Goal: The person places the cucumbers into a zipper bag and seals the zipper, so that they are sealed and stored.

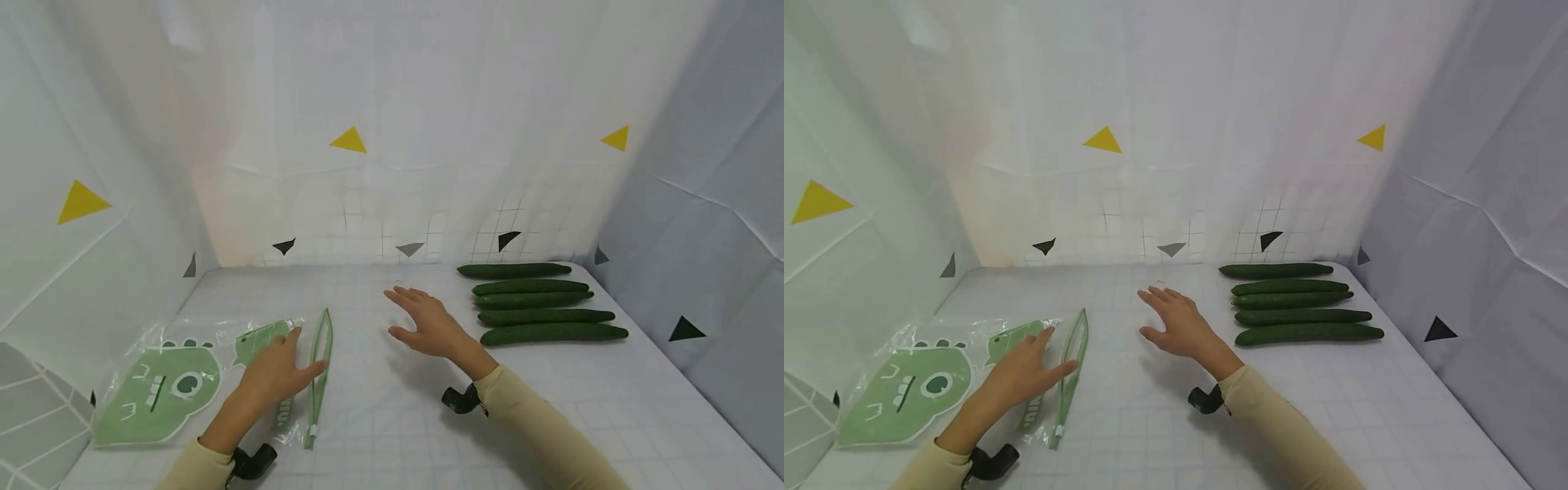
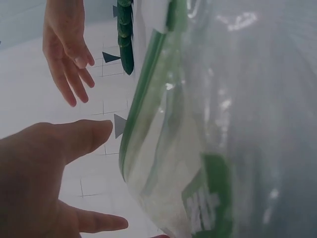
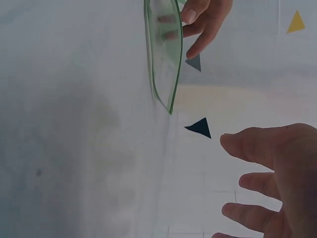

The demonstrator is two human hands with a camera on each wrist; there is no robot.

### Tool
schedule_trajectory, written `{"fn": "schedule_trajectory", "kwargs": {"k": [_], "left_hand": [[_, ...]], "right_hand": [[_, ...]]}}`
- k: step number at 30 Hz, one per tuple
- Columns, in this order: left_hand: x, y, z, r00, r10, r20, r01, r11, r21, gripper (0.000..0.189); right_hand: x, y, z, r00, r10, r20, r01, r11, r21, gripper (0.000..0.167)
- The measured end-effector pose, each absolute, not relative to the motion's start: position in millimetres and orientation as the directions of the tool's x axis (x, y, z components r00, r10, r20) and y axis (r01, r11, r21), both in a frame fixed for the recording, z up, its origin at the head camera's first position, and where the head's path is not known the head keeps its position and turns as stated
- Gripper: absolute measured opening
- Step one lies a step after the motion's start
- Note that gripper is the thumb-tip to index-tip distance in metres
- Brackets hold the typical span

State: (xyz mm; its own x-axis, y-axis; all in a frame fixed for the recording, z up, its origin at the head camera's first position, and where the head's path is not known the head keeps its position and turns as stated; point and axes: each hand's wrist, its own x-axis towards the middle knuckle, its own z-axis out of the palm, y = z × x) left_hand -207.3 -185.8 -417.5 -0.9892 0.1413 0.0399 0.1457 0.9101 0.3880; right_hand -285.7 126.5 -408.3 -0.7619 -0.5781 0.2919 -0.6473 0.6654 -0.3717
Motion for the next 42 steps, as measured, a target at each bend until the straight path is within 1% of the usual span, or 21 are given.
{"fn": "schedule_trajectory", "kwargs": {"k": [7, 14, 19, 22, 28, 33, 37, 42], "left_hand": [[-209, -186, -424, -0.988, 0.141, 0.055, 0.152, 0.912, 0.380, 0.097], [-209, -185, -426, -0.989, 0.139, 0.054, 0.150, 0.918, 0.367, 0.094], [-209, -185, -428, -0.988, 0.144, 0.055, 0.154, 0.922, 0.356, 0.090], [-209, -186, -429, -0.986, 0.154, 0.061, 0.166, 0.921, 0.352, 0.088], [-209, -186, -429, -0.979, 0.180, 0.100, 0.203, 0.919, 0.339, 0.082], [-208, -187, -429, -0.977, 0.182, 0.108, 0.209, 0.917, 0.341, 0.079], [-206, -188, -430, -0.976, 0.192, 0.107, 0.217, 0.914, 0.342, 0.076], [-205, -189, -428, -0.973, 0.200, 0.118, 0.229, 0.914, 0.336, 0.072]], "right_hand": [[-286, 102, -411, -0.748, -0.606, 0.270, -0.662, 0.652, -0.369, 0.066], [-287, 77, -417, -0.709, -0.658, 0.253, -0.695, 0.593, -0.407, 0.063], [-286, 56, -424, -0.708, -0.678, 0.200, -0.684, 0.587, -0.432, 0.062], [-282, 43, -429, -0.698, -0.693, 0.181, -0.693, 0.589, -0.415, 0.059], [-275, 22, -444, -0.654, -0.739, 0.161, -0.743, 0.587, -0.321, 0.053], [-273, 17, -452, -0.643, -0.756, 0.122, -0.744, 0.578, -0.336, 0.054], [-275, 20, -463, -0.642, -0.761, 0.095, -0.744, 0.589, -0.315, 0.054], [-274, 23, -471, -0.639, -0.760, 0.115, -0.752, 0.588, -0.298, 0.052]]}}
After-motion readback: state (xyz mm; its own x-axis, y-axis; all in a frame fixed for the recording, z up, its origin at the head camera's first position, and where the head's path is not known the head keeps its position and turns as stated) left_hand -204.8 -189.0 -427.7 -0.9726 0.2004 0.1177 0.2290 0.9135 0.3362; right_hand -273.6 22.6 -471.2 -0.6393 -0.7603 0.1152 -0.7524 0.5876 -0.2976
